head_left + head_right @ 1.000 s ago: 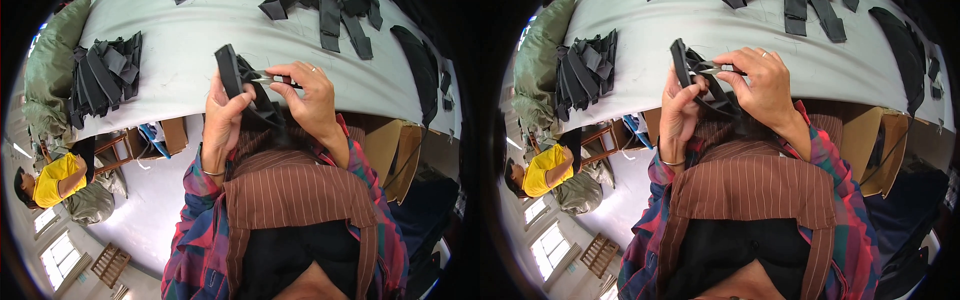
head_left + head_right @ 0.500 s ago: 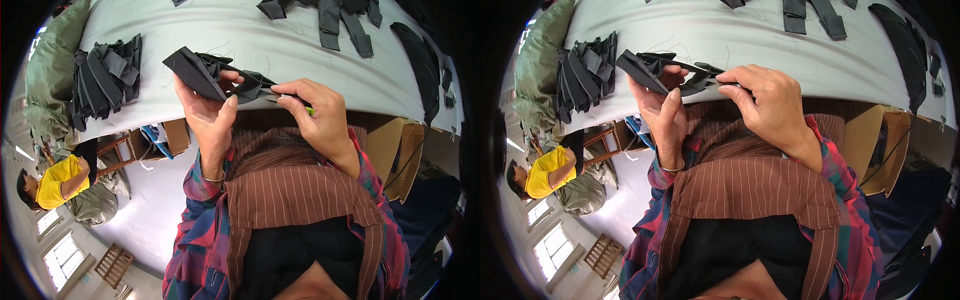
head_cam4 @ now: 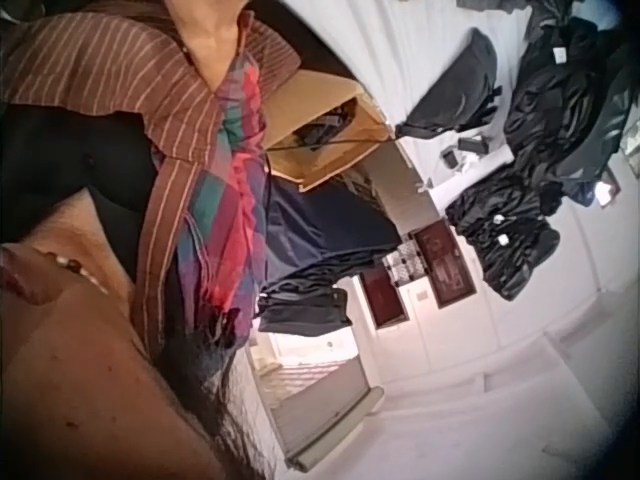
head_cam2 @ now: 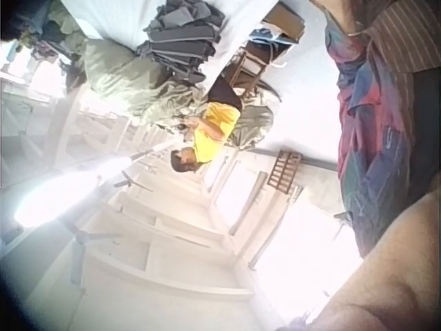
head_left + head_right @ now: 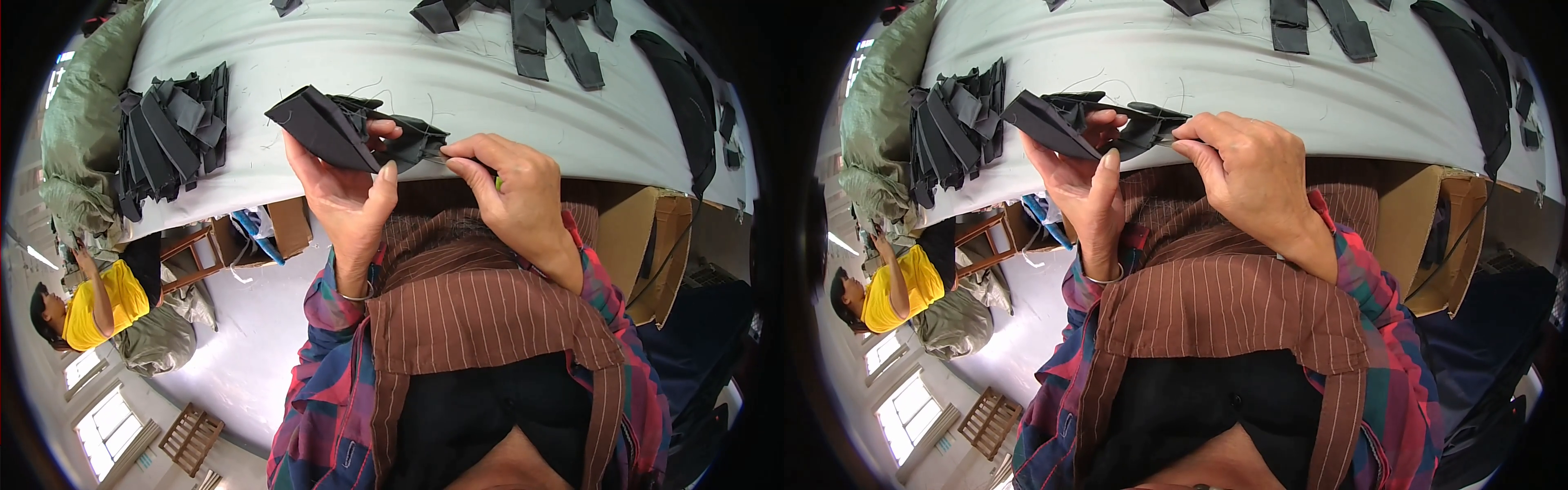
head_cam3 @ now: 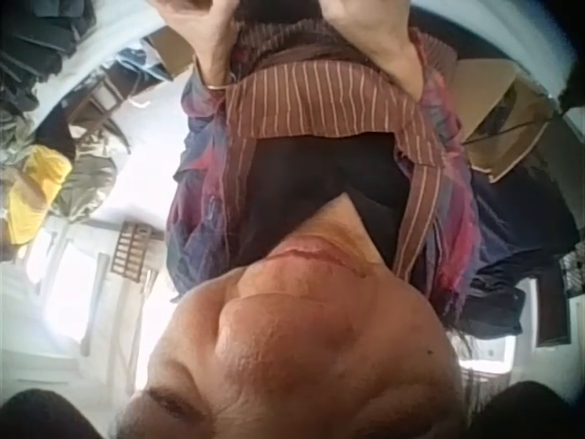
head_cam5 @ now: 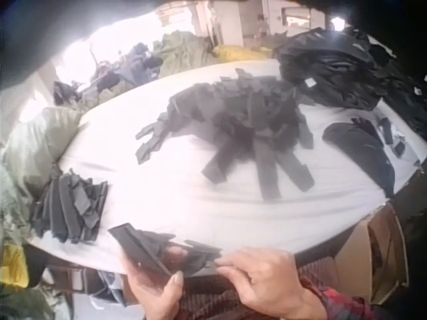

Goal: Trimming loose threads and excess fabric from black components using thread nippers.

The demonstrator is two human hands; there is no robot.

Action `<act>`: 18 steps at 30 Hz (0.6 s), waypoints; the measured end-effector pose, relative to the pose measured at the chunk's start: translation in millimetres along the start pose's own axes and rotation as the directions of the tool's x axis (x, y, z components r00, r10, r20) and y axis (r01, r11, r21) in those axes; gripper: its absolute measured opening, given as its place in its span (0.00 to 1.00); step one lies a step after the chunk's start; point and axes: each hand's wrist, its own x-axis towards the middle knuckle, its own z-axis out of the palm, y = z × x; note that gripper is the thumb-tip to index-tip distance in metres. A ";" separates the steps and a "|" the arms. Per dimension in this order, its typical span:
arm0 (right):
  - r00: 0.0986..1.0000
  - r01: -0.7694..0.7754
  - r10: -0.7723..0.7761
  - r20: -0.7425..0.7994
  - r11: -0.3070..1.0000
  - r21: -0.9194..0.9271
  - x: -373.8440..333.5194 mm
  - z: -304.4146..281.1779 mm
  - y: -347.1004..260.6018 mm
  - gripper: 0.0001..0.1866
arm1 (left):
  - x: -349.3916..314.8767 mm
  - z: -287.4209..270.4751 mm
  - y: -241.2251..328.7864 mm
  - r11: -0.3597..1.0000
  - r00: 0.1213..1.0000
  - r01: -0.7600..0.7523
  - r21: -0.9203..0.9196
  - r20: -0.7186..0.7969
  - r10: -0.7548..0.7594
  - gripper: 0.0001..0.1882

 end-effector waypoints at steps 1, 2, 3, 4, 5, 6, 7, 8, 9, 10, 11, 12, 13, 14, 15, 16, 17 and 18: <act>1.000 0.000 0.000 -0.001 1.000 0.000 0.0 0.3 -0.1 0.04 | -0.2 -0.1 -0.1 1.000 1.000 0.000 0.000 0.001 0.000 0.49; 1.000 -0.001 0.001 -0.005 1.000 0.012 0.1 0.9 -0.1 0.04 | -0.3 -0.3 -0.3 1.000 1.000 -0.001 0.005 0.003 0.001 0.49; 1.000 -0.002 0.002 -0.010 1.000 0.025 0.1 1.1 -0.1 0.04 | -0.4 -0.3 -0.4 1.000 1.000 -0.002 0.010 0.006 0.002 0.49; 1.000 -0.002 0.002 -0.011 1.000 0.025 0.3 0.4 -0.6 0.04 | -0.6 0.1 -0.3 1.000 1.000 -0.002 0.010 0.007 0.002 0.49; 1.000 0.000 0.000 0.000 1.000 0.021 0.4 -0.5 -1.8 0.04 | -1.0 0.2 -0.3 1.000 1.000 -0.006 0.023 0.003 0.006 0.49; 1.000 0.003 -0.003 0.011 1.000 0.019 0.4 -1.1 -2.6 0.04 | -1.3 0.2 -0.4 0.999 1.000 -0.010 0.035 -0.001 0.010 0.49; 1.000 0.002 -0.003 0.011 1.000 0.019 0.3 -1.3 -2.8 0.04 | -1.2 0.0 -0.7 0.999 1.000 -0.010 0.036 -0.001 0.010 0.49; 1.000 0.000 0.000 0.016 1.000 0.022 0.1 -1.5 -2.8 0.04 | -1.2 -0.2 -1.3 0.999 1.000 -0.017 0.034 -0.003 0.017 0.49; 1.000 -0.002 0.002 0.021 1.000 0.024 0.0 -1.6 -2.7 0.04 | -1.1 -0.3 -1.7 0.999 1.000 -0.023 0.032 -0.006 0.024 0.49; 1.000 -0.003 0.002 0.021 1.000 0.025 0.3 -1.5 -2.5 0.04 | -1.0 -0.7 -1.7 0.999 1.000 -0.023 0.033 -0.006 0.023 0.49; 1.000 0.005 -0.006 0.015 1.000 0.022 0.5 -1.7 -2.2 0.04 | -0.7 -1.0 -1.6 0.999 1.000 -0.021 0.044 -0.006 0.022 0.49; 1.000 0.013 -0.013 0.009 1.000 0.020 0.7 -1.7 -2.0 0.04 | -0.5 -1.2 -1.6 0.998 1.000 -0.020 0.055 -0.007 0.020 0.48; 1.000 0.012 -0.012 0.009 1.000 0.019 0.9 -1.6 -1.7 0.04 | 0.1 -0.5 -1.8 0.998 1.000 -0.019 0.055 -0.006 0.019 0.48; 1.000 0.011 -0.011 0.010 1.000 0.016 0.9 -1.3 -1.4 0.04 | 0.9 0.7 -1.9 0.999 1.000 -0.010 0.033 -0.027 0.011 0.51; 1.000 0.010 -0.010 0.012 1.000 0.014 1.1 -1.0 -1.1 0.04 | 1.3 1.3 -2.1 1.000 0.999 -0.003 0.010 -0.048 0.003 0.53; 1.000 0.008 -0.009 0.012 1.000 0.014 1.3 -0.8 -0.8 0.04 | 0.8 0.8 -2.8 1.000 0.999 -0.001 0.011 -0.048 0.002 0.53; 1.000 0.010 -0.011 0.013 1.000 0.013 1.6 -0.7 -0.5 0.04 | 0.1 0.0 -3.5 0.999 0.999 -0.019 0.028 -0.025 0.020 0.51; 1.000 0.012 -0.013 0.013 1.000 0.013 1.9 -0.5 -0.3 0.04 | -0.3 -0.7 -4.1 0.998 0.999 -0.037 0.045 -0.002 0.037 0.48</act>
